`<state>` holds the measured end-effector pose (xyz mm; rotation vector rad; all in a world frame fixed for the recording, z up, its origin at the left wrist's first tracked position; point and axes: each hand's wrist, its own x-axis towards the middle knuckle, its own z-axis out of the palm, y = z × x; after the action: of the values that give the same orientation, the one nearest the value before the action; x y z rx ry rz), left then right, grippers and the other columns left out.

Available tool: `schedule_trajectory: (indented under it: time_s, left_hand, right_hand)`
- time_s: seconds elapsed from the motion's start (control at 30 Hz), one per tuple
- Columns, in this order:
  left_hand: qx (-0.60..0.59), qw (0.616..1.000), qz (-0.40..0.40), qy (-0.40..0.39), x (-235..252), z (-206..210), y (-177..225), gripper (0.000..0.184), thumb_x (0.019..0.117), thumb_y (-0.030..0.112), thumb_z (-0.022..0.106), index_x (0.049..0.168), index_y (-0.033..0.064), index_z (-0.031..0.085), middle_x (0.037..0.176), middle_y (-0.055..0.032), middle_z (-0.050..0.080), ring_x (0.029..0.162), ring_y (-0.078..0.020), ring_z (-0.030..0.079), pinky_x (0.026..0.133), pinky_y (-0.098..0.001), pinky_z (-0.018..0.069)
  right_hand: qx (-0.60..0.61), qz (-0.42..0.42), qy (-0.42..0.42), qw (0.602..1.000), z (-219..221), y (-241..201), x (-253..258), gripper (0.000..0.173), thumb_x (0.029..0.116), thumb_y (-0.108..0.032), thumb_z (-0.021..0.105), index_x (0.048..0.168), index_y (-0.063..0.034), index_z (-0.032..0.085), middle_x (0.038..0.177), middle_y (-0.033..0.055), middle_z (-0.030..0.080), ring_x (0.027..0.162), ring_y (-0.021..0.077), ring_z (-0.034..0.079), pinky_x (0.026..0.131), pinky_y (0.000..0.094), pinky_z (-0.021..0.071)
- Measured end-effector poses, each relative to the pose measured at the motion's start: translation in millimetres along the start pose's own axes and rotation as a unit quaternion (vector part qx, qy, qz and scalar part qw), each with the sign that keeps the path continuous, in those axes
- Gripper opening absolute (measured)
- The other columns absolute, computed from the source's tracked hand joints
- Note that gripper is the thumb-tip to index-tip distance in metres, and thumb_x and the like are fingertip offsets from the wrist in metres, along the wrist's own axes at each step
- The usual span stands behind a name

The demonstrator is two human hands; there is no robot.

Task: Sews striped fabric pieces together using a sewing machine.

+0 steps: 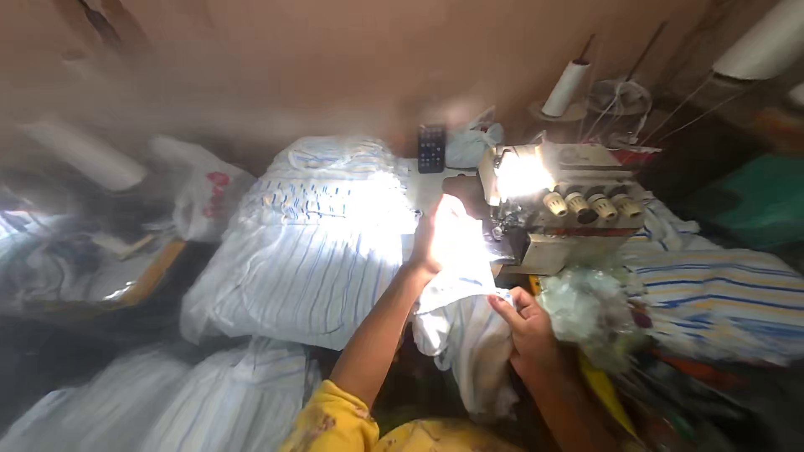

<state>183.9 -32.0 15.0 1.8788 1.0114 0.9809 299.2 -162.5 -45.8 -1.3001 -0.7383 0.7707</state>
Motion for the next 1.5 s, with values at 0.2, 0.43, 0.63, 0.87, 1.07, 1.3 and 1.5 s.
schedule_trajectory:
  time_s: [0.2,0.43,0.63,0.87,1.07,1.3,1.5]
  left_hand:
    - [0.126,0.991,0.014,-0.048,16.4,31.8,-14.2,0.037,0.096,0.003,0.061,0.128,-0.0151,0.057,0.126,-0.0324,0.06,0.12,-0.0372,0.058,0.106,-0.0414,0.044]
    - [0.303,0.935,0.183,0.036,-6.2,60.8,-21.5,0.029,0.0913,0.024,0.066,0.1,-0.0005,0.077,0.105,-0.0207,0.074,0.103,-0.0408,0.07,0.091,-0.0552,0.0518]
    - [0.319,0.91,0.236,0.117,-30.2,77.9,-52.8,0.054,0.1004,0.047,0.046,0.081,0.0065,0.077,0.094,-0.0177,0.076,0.096,-0.0354,0.072,0.091,-0.051,0.0521]
    - [0.332,0.896,0.277,0.098,-28.7,96.0,-52.4,0.062,0.1057,0.047,0.031,0.114,0.0047,0.076,0.112,-0.0112,0.076,0.102,-0.0288,0.071,0.089,-0.043,0.0496]
    - [0.35,0.897,0.249,0.106,-25.2,94.8,-47.0,0.064,0.1055,0.048,0.029,0.105,0.0039,0.076,0.118,-0.0133,0.074,0.107,-0.0312,0.069,0.093,-0.0452,0.0487]
    - [0.335,0.908,0.233,0.1,-25.5,96.8,-42.2,0.053,0.1039,0.038,0.037,0.105,0.0005,0.075,0.117,-0.0163,0.074,0.106,-0.0337,0.07,0.093,-0.0477,0.0502]
    - [0.318,0.918,0.22,0.088,-20.2,90.7,-39.4,0.041,0.0988,0.023,0.043,0.096,-0.0042,0.074,0.105,-0.0214,0.074,0.1,-0.0359,0.07,0.092,-0.0468,0.0508]
  right_hand:
    - [0.068,0.1,0.05,0.991,-6.2,17.9,2.2,0.01,0.0968,0.001,0.057,0.088,-0.005,0.056,0.071,-0.0027,0.063,0.062,0.0022,0.062,0.061,0.0195,0.0555]
    - [-0.017,0.029,0.035,0.999,-14.9,26.9,3.6,0.007,0.0883,0.0,0.065,0.089,-0.0065,0.062,0.077,-0.0083,0.065,0.071,-0.0053,0.063,0.068,0.0132,0.0541]
    - [-0.027,-0.021,0.031,0.999,-24.9,33.7,-0.7,0.008,0.0861,0.001,0.064,0.091,-0.0054,0.063,0.08,-0.0113,0.064,0.073,-0.0091,0.06,0.07,0.0101,0.0521]
    - [-0.075,-0.03,0.057,0.995,-45.5,29.0,-2.8,0.011,0.0864,0.001,0.064,0.097,-0.002,0.067,0.084,-0.0117,0.068,0.076,-0.0105,0.062,0.072,0.0094,0.0527]
    - [-0.055,-0.076,0.052,0.994,-48.6,32.9,13.3,0.009,0.0887,-0.006,0.066,0.096,-0.011,0.066,0.086,-0.0146,0.068,0.075,-0.0103,0.062,0.069,0.0089,0.0534]
    - [-0.05,-0.072,0.067,0.994,-52.7,31.0,20.2,0.008,0.0886,-0.004,0.064,0.09,-0.0118,0.064,0.076,-0.0158,0.065,0.067,-0.0107,0.059,0.063,0.0078,0.0505]
    - [-0.022,-0.057,0.075,0.995,-47.5,31.5,20.7,0.012,0.0895,-0.005,0.063,0.085,-0.0152,0.06,0.07,-0.0163,0.061,0.062,-0.0103,0.056,0.058,0.0075,0.0475]
